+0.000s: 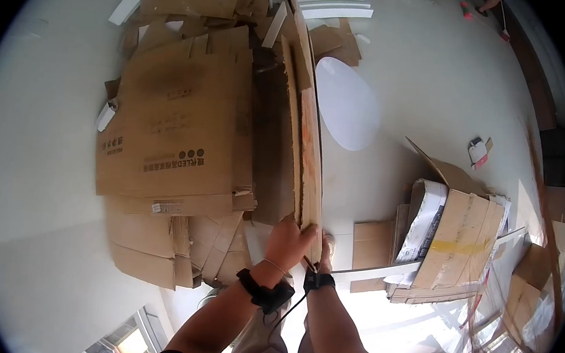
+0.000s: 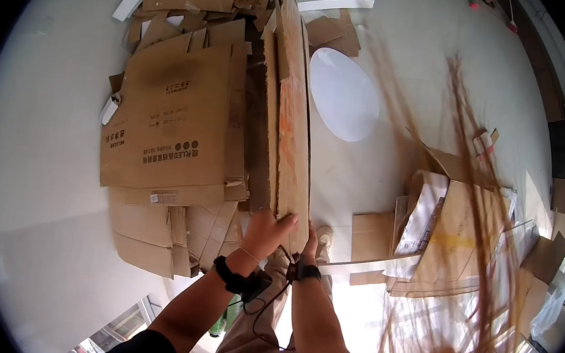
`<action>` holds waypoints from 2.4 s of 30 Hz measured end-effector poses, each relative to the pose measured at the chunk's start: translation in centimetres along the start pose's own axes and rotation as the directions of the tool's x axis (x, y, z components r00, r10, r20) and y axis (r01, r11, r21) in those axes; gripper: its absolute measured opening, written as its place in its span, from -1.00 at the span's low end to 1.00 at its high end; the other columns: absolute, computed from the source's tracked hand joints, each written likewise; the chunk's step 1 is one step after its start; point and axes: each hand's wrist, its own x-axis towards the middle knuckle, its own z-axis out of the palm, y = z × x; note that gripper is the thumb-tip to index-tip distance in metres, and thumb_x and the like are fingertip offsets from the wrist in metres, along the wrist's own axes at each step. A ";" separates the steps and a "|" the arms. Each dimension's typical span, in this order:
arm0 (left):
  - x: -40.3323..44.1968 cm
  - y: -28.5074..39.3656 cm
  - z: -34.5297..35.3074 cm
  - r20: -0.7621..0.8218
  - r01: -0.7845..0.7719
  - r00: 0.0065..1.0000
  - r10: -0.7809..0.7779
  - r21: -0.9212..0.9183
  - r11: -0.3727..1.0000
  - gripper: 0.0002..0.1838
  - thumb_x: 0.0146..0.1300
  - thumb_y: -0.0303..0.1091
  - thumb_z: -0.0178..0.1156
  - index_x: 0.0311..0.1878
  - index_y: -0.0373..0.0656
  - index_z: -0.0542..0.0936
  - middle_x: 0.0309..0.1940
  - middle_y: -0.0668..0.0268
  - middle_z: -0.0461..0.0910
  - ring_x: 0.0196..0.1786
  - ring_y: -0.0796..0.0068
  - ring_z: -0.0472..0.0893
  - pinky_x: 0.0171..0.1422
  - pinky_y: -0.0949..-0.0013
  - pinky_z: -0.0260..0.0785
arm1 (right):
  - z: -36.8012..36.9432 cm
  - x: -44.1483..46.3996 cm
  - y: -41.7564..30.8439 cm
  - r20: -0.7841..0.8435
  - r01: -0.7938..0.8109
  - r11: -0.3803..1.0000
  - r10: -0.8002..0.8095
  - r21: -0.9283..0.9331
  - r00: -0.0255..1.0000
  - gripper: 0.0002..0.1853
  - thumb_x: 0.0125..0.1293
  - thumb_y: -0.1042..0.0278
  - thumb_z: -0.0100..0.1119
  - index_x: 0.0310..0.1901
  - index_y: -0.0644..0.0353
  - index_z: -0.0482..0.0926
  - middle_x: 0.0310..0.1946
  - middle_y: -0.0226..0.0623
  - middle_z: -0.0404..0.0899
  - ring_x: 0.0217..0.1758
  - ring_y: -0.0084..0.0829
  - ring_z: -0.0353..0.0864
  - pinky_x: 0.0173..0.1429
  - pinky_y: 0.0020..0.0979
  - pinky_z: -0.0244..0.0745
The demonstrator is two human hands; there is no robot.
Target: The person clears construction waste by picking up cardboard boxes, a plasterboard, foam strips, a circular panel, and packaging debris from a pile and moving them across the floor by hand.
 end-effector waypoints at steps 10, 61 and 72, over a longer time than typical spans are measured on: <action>-8.3 5.2 -3.7 -0.237 -0.096 0.953 0.187 0.348 0.932 -0.50 -0.05 -0.32 0.00 0.02 -0.32 0.31 -0.16 -0.07 0.39 -0.22 0.00 0.51 -0.17 0.10 0.40 | 8.2 -5.6 5.1 -0.087 -0.111 0.993 0.108 -0.027 0.990 -0.65 0.30 0.23 -0.13 0.01 0.28 0.32 -0.05 -0.15 0.43 -0.02 -0.25 0.45 0.06 -0.29 0.39; 8.5 -38.2 -11.4 -0.060 -0.155 0.512 -0.857 -0.988 -0.023 -0.25 -0.15 0.14 0.24 0.00 -0.29 0.43 -0.16 0.20 0.49 -0.18 0.34 0.49 -0.20 0.32 0.30 | 15.7 -12.7 6.4 -0.376 -0.382 0.137 0.068 -0.914 0.924 -0.37 0.24 0.31 -0.01 0.27 -0.07 -0.09 -0.13 -0.15 0.47 -0.24 -0.37 0.51 -0.07 -0.29 0.37; 4.7 -36.1 -12.2 0.026 0.029 0.649 -0.761 -1.000 -0.009 -0.45 -0.08 0.20 0.21 -0.20 -0.07 0.48 -0.57 0.34 0.37 -0.56 0.49 0.31 -0.50 0.37 0.17 | 13.1 -12.6 -0.3 -0.341 -0.335 0.105 -0.040 -0.936 0.939 -0.49 0.22 0.27 0.02 0.18 0.04 0.10 -0.17 -0.17 0.48 -0.22 -0.38 0.51 -0.07 -0.33 0.37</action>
